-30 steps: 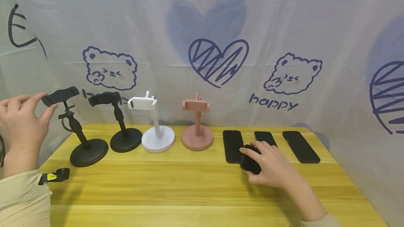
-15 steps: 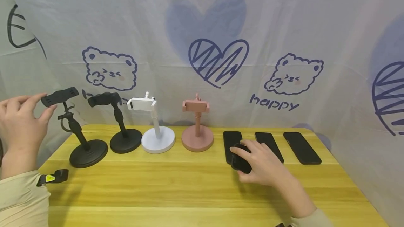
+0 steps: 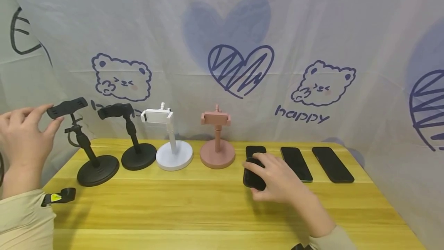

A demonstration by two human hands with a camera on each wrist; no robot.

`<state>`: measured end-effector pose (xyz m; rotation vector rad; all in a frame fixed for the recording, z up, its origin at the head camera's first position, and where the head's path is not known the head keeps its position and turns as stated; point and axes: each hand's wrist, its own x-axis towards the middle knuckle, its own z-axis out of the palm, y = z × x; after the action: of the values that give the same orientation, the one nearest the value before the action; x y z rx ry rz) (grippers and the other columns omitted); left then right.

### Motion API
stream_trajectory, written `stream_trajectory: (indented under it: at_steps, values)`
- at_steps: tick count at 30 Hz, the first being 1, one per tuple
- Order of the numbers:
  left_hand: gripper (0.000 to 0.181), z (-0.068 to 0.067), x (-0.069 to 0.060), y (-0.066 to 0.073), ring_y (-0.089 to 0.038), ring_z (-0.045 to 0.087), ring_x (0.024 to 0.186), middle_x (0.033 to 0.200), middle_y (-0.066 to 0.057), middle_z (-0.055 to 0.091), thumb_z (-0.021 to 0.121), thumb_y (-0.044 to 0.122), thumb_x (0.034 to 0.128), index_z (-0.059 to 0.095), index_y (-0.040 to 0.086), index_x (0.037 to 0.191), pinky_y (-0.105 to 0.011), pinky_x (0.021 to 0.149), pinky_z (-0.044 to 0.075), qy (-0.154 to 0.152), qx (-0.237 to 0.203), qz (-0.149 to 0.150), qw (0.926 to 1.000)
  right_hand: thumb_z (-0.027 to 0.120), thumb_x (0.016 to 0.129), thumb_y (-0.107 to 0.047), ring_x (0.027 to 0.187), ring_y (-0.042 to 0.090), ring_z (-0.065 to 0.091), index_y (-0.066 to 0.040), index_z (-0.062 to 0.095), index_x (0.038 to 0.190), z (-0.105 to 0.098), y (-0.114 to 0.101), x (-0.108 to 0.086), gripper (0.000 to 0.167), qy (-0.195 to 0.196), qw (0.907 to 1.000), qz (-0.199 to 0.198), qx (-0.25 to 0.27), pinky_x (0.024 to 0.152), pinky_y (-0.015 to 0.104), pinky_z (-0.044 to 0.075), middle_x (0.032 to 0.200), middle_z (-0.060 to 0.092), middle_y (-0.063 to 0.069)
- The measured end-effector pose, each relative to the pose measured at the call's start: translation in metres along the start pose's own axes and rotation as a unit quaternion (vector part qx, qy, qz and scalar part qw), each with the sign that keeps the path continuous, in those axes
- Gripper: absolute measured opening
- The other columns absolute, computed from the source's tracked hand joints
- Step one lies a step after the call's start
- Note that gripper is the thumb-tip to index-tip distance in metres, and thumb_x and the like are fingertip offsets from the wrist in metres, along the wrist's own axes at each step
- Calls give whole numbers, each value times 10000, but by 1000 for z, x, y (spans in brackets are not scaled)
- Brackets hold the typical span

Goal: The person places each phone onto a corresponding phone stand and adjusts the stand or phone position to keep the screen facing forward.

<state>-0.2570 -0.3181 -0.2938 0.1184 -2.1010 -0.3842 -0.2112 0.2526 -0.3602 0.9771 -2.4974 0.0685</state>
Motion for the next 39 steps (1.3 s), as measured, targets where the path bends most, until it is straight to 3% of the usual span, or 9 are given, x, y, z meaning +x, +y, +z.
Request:
stream_trajectory:
  at_steps: [11,27,34,39]
  values:
    - [365,0,-2,-1,-482,365,1150,1210,-283,542,667,223,924,630,55,1246,-633,959,223,54,-67,44,10000,807,641,-395,1103,300,597,-222,630,1258,4,-12,19,665,409,9976,-542,146,883,513,519,1240,601,137]
    - [358,-1,-1,-1,-492,367,1123,1187,-280,553,674,223,919,644,52,1232,-626,941,228,157,-187,178,9995,771,701,-429,1139,249,573,-289,581,1322,9,-36,47,665,166,9972,-690,253,887,448,513,1332,570,82]
    - [362,0,-1,1,-492,367,1132,1192,-282,553,669,226,923,643,52,1239,-623,939,230,155,-185,144,9996,764,691,-422,1067,213,580,-275,598,1301,12,-45,57,649,470,9940,-927,346,808,393,509,1285,573,67]
    - [367,0,-1,0,-484,367,1149,1205,-270,552,671,236,921,642,73,1249,-623,954,232,106,-140,68,9998,770,677,-414,1093,204,568,-271,606,1289,14,-51,65,650,615,9916,-1068,403,853,408,518,1249,580,64]
